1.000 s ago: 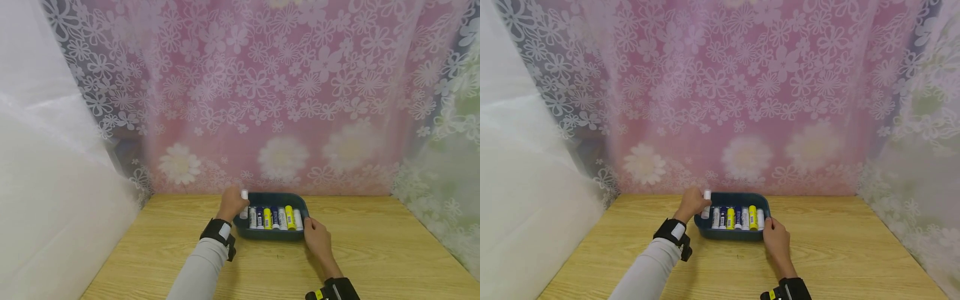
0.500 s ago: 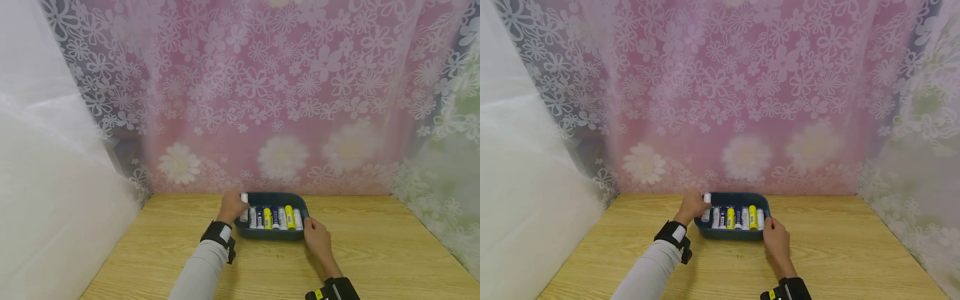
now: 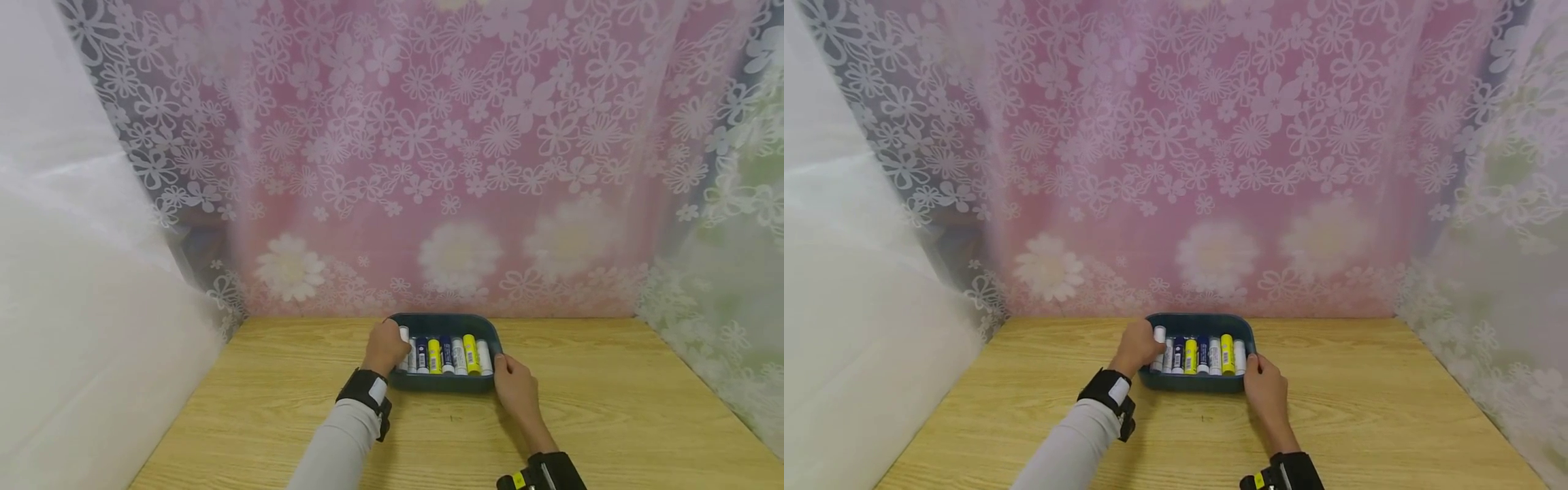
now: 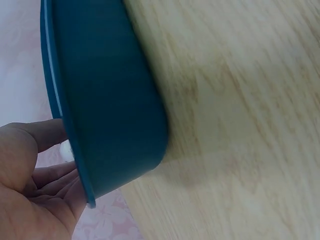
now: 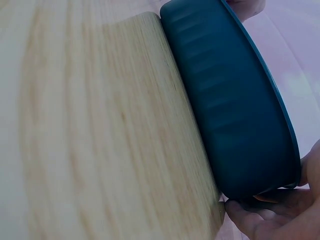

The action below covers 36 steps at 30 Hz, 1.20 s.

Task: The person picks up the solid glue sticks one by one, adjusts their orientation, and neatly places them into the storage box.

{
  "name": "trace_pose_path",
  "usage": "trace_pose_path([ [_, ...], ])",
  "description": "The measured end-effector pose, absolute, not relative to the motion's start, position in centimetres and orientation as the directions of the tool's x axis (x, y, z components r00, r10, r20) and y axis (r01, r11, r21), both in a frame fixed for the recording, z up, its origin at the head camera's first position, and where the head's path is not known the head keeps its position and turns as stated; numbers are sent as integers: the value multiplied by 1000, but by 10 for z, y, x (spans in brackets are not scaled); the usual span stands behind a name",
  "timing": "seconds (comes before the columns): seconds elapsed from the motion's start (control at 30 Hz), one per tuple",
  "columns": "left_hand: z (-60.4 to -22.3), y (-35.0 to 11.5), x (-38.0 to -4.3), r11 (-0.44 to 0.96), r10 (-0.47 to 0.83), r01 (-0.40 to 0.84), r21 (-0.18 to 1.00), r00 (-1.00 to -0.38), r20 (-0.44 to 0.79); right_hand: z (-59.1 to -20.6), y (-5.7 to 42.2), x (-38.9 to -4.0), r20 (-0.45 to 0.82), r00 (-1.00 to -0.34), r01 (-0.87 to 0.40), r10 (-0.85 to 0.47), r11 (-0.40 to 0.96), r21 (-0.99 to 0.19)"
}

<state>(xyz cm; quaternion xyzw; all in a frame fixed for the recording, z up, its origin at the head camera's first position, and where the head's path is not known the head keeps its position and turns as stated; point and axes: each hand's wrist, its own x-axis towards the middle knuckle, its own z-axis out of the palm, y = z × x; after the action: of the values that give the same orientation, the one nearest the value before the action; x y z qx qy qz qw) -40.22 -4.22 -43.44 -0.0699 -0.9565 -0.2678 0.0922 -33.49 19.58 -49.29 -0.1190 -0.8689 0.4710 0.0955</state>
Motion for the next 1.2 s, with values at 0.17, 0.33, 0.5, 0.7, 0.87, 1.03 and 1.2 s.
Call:
trace_pose_path([
  [0.17, -436, -41, -399, 841, 100, 202, 502, -970, 223, -490, 195, -334, 66, -953, 106, 294, 531, -841],
  [0.33, -439, -39, -397, 842, 92, 202, 500, -968, 235, -490, 195, -333, 63, -954, 109, 293, 536, -837],
  [0.5, -446, -38, -398, 848, 88, 199, 491, -967, 241, -491, 194, -332, 59, -954, 112, 295, 530, -840],
  [0.7, -449, -38, -397, 860, 103, 232, 454, -951, 291, -491, 194, -333, 59, -953, 113, 297, 530, -841],
  [0.87, -447, -36, -397, 875, 93, 213, 435, -955, 281, -491, 195, -333, 63, -953, 108, 297, 524, -845],
  [1.03, -449, -34, -400, 894, 80, 176, 413, -968, 238, -491, 195, -332, 61, -954, 109, 295, 526, -843],
  [1.2, -450, -32, -399, 903, 79, 170, 395, -968, 237, -492, 195, -333, 63, -952, 113, 299, 536, -836],
])
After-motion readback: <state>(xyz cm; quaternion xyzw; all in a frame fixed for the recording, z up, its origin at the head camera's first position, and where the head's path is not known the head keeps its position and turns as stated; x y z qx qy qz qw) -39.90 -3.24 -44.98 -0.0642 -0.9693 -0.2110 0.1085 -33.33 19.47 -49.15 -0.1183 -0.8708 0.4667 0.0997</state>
